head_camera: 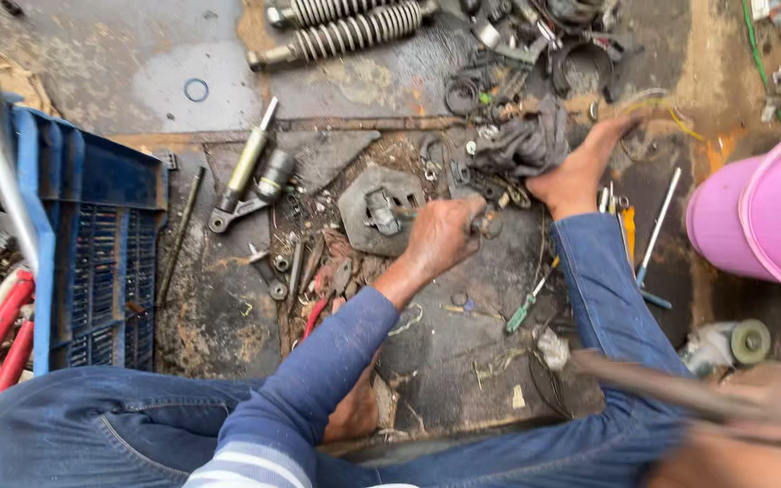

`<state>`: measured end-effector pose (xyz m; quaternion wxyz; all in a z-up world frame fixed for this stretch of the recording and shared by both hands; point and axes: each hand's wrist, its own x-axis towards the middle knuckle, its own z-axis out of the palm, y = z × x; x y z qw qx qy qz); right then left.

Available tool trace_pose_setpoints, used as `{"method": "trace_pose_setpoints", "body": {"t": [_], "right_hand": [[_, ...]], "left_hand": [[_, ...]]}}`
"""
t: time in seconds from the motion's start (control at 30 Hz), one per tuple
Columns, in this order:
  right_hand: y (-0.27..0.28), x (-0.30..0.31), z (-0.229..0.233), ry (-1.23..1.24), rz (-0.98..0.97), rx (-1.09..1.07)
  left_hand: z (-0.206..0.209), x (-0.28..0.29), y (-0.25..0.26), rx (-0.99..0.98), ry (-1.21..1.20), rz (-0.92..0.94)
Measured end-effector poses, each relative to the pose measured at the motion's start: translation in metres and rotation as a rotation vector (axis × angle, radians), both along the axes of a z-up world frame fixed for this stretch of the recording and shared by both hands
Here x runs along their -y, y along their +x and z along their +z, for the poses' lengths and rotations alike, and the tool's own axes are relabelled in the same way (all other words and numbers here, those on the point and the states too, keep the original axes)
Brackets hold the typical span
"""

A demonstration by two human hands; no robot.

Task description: The person sits on the floor and uses an angle grinder to smooth a metal part clamped in a vise. They then use a hammer to strike the part and pliers to adjust it, repeating the grinding and hammering process.

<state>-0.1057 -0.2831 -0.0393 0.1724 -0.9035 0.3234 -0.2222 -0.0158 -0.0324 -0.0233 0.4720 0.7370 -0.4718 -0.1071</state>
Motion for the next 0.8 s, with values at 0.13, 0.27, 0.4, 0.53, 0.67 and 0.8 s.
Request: {"method": "trace_pose_setpoints", "body": {"t": [0.13,0.27,0.4,0.53,0.67,0.8], "right_hand": [[-0.104,-0.142,0.033,0.721,-0.191,0.211],[-0.156,-0.225,0.118,1.075,-0.237,0.448],[-0.173,-0.186,0.176,1.052,0.01,0.803],[-0.172,-0.186,0.137,0.818,-0.132,0.624],[-0.164,-0.232,0.091,0.486,-0.11,-0.061],[-0.161,-0.212,0.13,0.909,-0.221,0.413]], "left_hand": [[0.005,-0.012,0.007,-0.016,-0.087,-0.007],[0.004,-0.016,0.008,0.01,-0.071,-0.027],[0.0,-0.002,0.008,0.037,-0.056,-0.007],[-0.007,-0.006,-0.009,0.031,-0.056,0.004],[0.002,-0.009,0.003,0.023,-0.089,0.013],[0.011,-0.018,0.001,-0.019,-0.067,0.004]]}}
